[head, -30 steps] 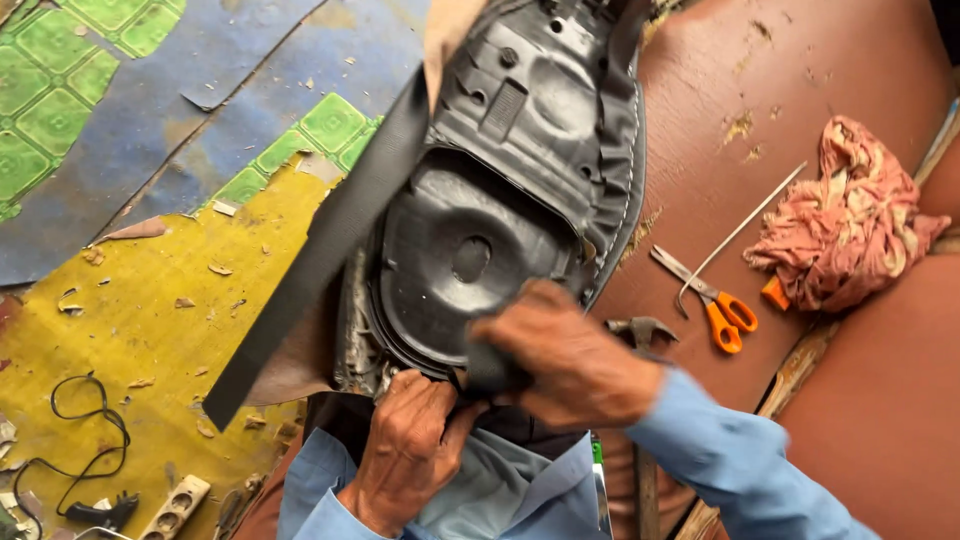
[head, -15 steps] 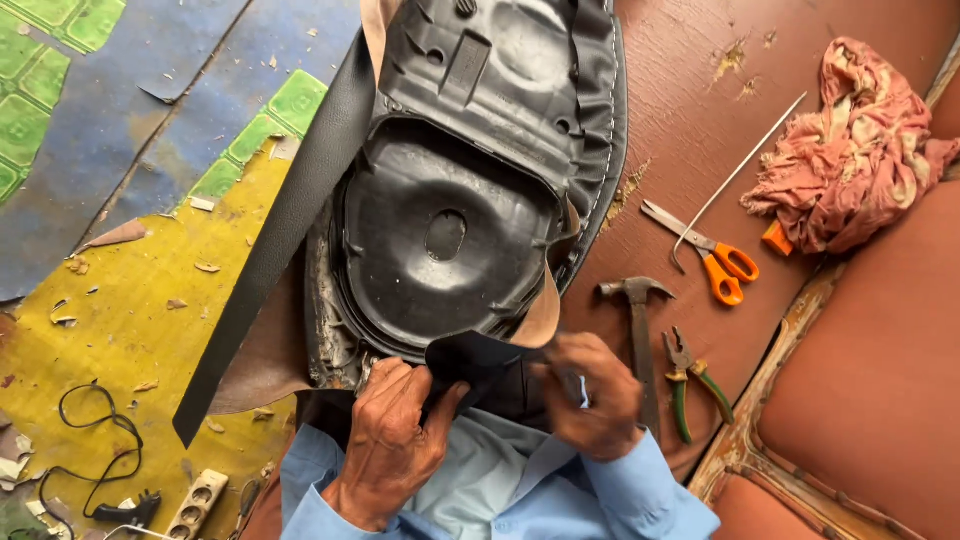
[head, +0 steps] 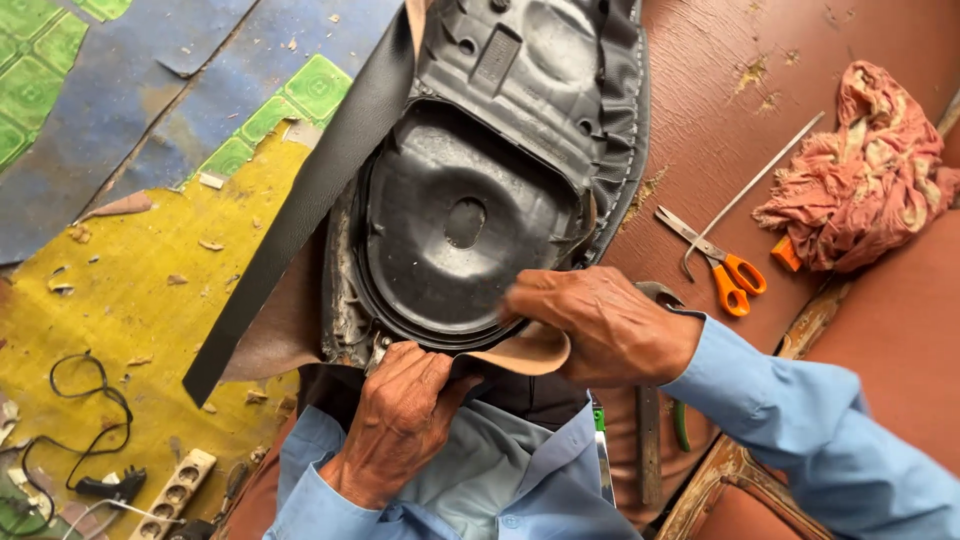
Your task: The person is reupholstering a seat by attaching a black leather-like material to a plastic seat base. They use a staple gun to secure the material, carefully pulling and smoothing it to fit the contours of the seat. The person also uses pliers to adjust the material and ensure a tight fit.
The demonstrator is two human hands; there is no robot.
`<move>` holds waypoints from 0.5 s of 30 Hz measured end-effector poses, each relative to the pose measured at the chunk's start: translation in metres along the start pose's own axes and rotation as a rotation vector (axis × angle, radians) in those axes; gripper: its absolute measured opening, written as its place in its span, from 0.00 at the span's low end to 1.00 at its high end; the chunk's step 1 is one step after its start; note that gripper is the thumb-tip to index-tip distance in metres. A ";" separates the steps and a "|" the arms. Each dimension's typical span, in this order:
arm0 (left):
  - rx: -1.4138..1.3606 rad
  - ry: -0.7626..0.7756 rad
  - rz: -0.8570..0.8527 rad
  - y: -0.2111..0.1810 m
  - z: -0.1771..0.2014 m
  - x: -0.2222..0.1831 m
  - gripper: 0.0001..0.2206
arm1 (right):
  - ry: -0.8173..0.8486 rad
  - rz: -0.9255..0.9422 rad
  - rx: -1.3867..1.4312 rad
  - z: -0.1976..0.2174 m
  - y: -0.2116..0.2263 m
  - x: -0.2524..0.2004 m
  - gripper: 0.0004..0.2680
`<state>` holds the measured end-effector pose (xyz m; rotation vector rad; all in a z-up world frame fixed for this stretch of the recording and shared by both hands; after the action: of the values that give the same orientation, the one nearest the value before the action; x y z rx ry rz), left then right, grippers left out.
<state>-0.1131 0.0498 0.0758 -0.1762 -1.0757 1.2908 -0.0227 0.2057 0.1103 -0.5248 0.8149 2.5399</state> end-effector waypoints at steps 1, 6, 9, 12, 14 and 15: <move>-0.002 0.012 0.019 0.001 0.001 -0.001 0.07 | 0.092 -0.085 -0.146 -0.007 -0.003 0.003 0.14; -0.023 -0.020 0.025 0.003 0.000 -0.005 0.09 | -0.087 0.180 -0.041 -0.005 0.008 0.002 0.10; 0.002 0.001 0.079 0.009 -0.006 -0.009 0.07 | -0.094 0.154 -0.022 -0.015 -0.006 0.007 0.12; 0.032 -0.003 0.098 0.012 -0.011 -0.014 0.07 | -0.167 0.116 0.005 -0.028 -0.012 0.008 0.13; 0.056 -0.007 0.113 0.014 -0.015 -0.017 0.07 | -0.207 0.095 0.006 -0.040 -0.013 0.007 0.14; 0.070 0.001 0.107 0.015 -0.018 -0.017 0.07 | -0.218 0.067 -0.010 -0.045 -0.015 0.008 0.14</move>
<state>-0.1084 0.0483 0.0471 -0.1839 -1.0307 1.4225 -0.0117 0.1916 0.0655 -0.2206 0.7511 2.6059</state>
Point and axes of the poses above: each hand's wrist, its own x-axis towards the middle knuckle, its own z-axis out of the back of the hand, y = z × x, the point moved 6 cm from there along x, towards the middle knuckle, and after that the axes turned 12 degrees about -z, right-handed, at the moved point
